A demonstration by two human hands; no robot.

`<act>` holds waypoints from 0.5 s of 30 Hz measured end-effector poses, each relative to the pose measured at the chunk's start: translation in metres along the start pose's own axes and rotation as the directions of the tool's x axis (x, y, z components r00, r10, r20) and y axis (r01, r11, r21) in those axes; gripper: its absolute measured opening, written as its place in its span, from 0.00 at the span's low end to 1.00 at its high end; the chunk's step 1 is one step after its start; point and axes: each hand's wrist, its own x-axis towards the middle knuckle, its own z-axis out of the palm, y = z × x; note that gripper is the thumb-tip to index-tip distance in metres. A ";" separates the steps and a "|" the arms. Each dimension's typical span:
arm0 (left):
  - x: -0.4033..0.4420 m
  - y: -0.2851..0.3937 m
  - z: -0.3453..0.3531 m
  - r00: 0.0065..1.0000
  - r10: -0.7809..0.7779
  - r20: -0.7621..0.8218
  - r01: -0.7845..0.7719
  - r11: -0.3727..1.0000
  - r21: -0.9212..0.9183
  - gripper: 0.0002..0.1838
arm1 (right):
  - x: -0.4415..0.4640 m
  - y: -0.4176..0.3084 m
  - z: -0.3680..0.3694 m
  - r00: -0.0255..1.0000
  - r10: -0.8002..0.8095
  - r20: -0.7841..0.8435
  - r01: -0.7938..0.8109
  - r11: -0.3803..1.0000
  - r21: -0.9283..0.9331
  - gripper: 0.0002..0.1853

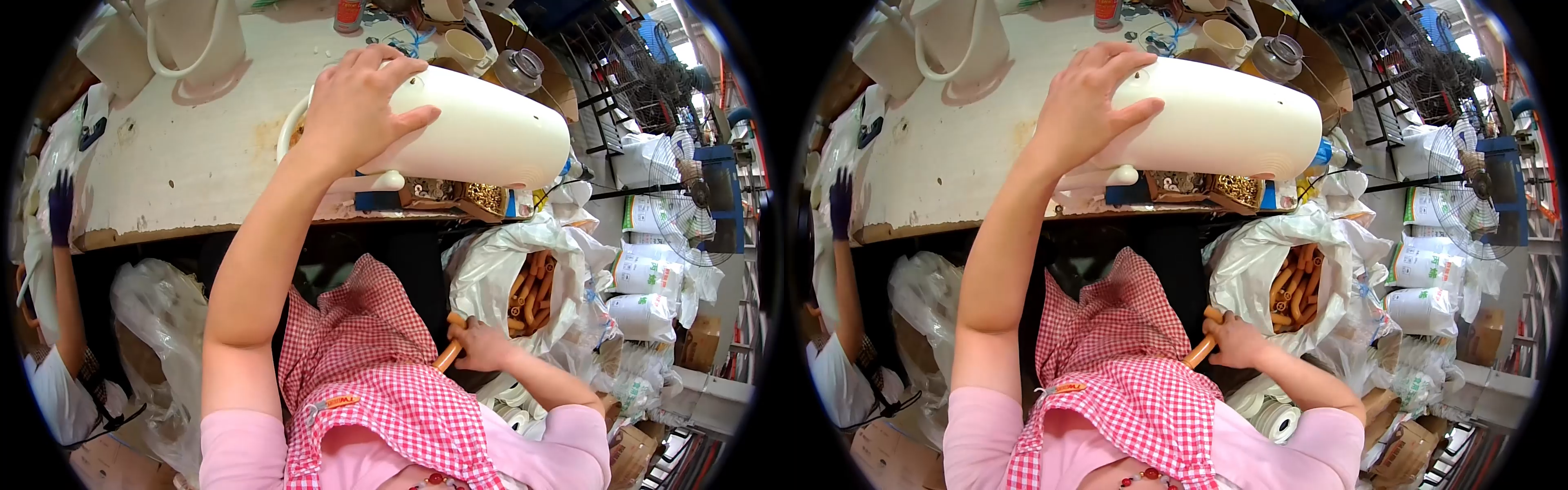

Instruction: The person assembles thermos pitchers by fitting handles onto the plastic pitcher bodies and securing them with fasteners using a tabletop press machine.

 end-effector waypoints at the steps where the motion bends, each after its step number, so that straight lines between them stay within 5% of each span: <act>1: 0.000 0.000 -0.002 1.000 -0.002 0.021 0.002 1.000 0.000 0.27 | 0.002 -0.004 0.016 0.992 -0.025 -0.123 0.007 0.990 -0.142 0.27; 2: -0.001 -0.001 -0.003 0.999 -0.007 0.041 0.007 1.000 0.000 0.28 | 0.004 -0.006 0.030 0.969 -0.067 -0.238 -0.004 0.959 -0.283 0.23; 3: -0.001 -0.001 -0.004 0.999 -0.008 0.040 0.008 1.000 0.000 0.28 | 0.006 -0.007 0.039 0.841 -0.289 -0.457 0.107 0.918 -0.382 0.18; 4: -0.001 -0.001 -0.004 0.999 -0.005 0.043 0.005 1.000 -0.003 0.28 | 0.010 -0.008 0.044 0.842 -0.291 -0.455 0.107 0.916 -0.387 0.18; 6: -0.001 -0.001 -0.004 0.999 -0.010 0.042 0.011 1.000 -0.013 0.28 | 0.014 -0.017 0.046 0.776 -0.366 -0.514 0.402 0.915 -0.045 0.18; 8: 0.000 -0.001 -0.003 0.997 -0.054 0.059 0.057 0.997 -0.044 0.28 | 0.010 -0.025 0.030 0.798 -0.392 -0.458 0.458 0.888 0.039 0.17; 10: 0.000 -0.001 -0.003 0.997 -0.048 0.053 0.050 0.998 -0.040 0.29 | 0.001 -0.036 0.009 0.950 -0.058 -0.305 0.178 0.907 0.382 0.17; 12: -0.001 -0.002 -0.002 0.998 -0.049 0.039 0.050 0.998 -0.034 0.30 | 0.004 -0.023 -0.019 0.869 -0.031 -0.494 0.258 0.880 0.398 0.20; 13: -0.001 -0.002 -0.002 0.998 -0.054 0.027 0.055 0.998 -0.033 0.30 | -0.008 -0.029 -0.054 0.953 0.177 -0.248 0.075 0.653 0.754 0.22; 15: -0.002 -0.001 -0.001 0.998 -0.061 0.005 0.062 0.997 -0.051 0.29 | -0.024 -0.037 -0.104 0.853 0.220 -0.474 0.318 0.501 0.805 0.20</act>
